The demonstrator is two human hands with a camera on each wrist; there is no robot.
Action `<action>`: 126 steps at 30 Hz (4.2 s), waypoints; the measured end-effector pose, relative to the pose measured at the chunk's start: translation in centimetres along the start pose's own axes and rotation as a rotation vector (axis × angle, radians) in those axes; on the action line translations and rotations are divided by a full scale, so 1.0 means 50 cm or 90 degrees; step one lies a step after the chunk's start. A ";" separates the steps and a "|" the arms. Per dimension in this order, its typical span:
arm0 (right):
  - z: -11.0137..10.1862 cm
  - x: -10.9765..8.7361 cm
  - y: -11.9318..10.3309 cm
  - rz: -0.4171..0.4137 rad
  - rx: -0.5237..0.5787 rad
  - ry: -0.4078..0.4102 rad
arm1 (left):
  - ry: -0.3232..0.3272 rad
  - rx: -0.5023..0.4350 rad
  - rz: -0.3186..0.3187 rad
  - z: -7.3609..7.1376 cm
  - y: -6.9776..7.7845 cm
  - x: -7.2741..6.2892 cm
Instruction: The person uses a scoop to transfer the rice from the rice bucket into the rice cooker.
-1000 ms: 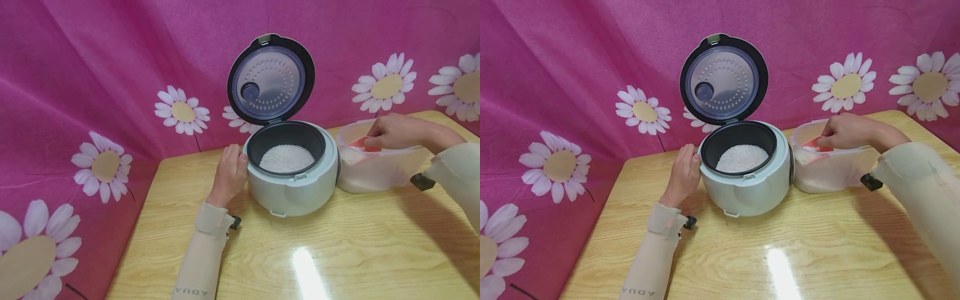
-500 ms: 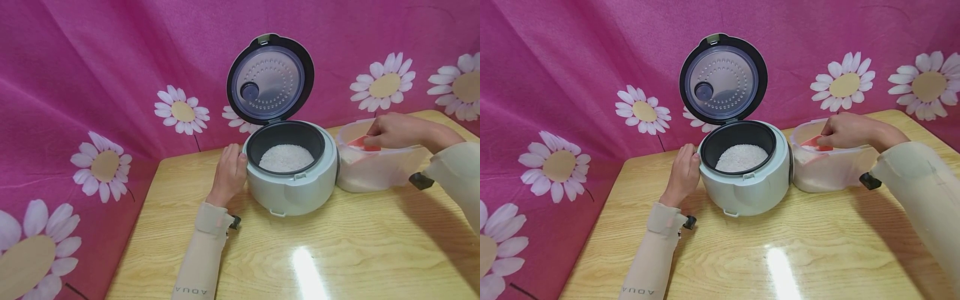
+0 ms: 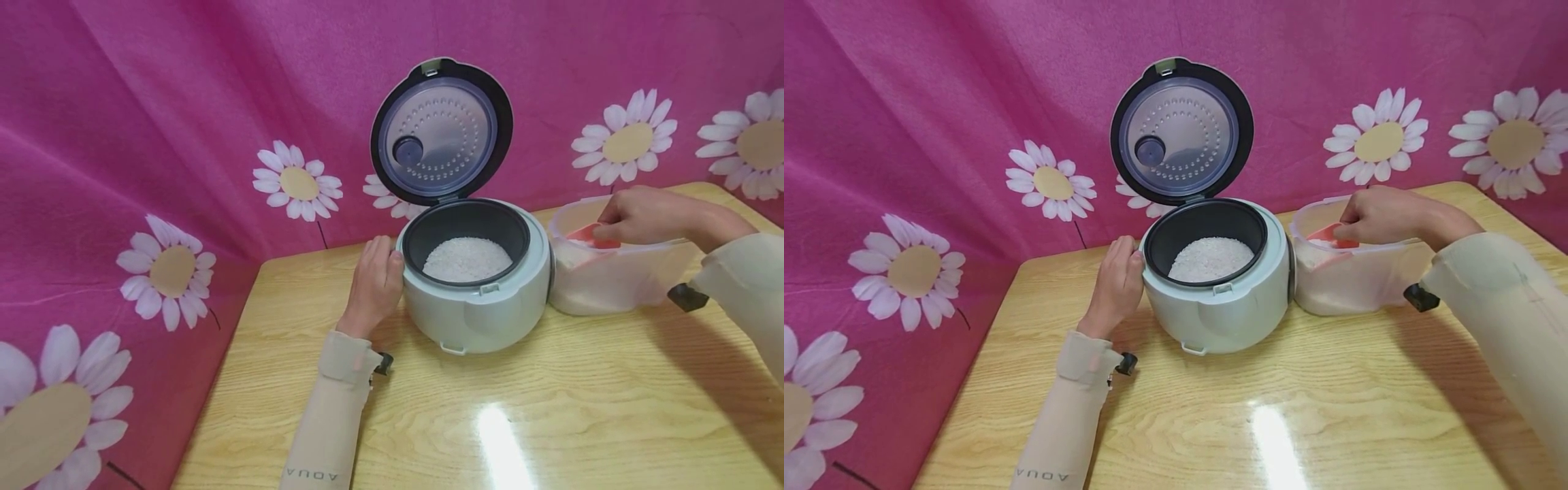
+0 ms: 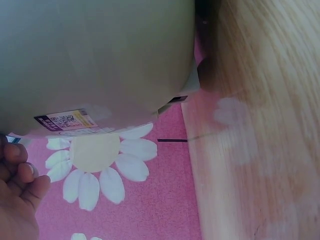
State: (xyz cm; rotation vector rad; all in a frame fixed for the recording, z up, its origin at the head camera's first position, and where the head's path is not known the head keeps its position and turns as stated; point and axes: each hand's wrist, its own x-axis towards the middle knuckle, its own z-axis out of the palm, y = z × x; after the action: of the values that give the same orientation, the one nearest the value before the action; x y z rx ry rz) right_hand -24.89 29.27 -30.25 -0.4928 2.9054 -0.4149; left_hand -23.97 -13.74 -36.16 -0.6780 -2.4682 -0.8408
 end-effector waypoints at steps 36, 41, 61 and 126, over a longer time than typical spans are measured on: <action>-0.034 -0.002 -0.002 -0.064 -0.057 0.031 | 0.008 0.013 0.009 0.003 -0.002 0.000; -0.037 -0.003 0.007 -0.054 -0.049 0.024 | 0.003 0.011 0.004 0.002 -0.004 -0.001; -0.062 -0.028 0.034 -0.055 -0.034 0.100 | -0.002 0.012 -0.006 0.001 -0.001 -0.005; -0.076 0.079 -0.286 -0.136 -0.212 0.189 | 0.034 -0.001 0.023 0.001 -0.003 -0.002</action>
State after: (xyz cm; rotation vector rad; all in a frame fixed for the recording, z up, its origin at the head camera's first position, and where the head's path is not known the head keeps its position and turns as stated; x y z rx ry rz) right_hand -25.11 15.87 -22.87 -0.8641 3.2373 -0.0250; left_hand -24.01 -13.85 -36.33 -0.6894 -2.4013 -0.8377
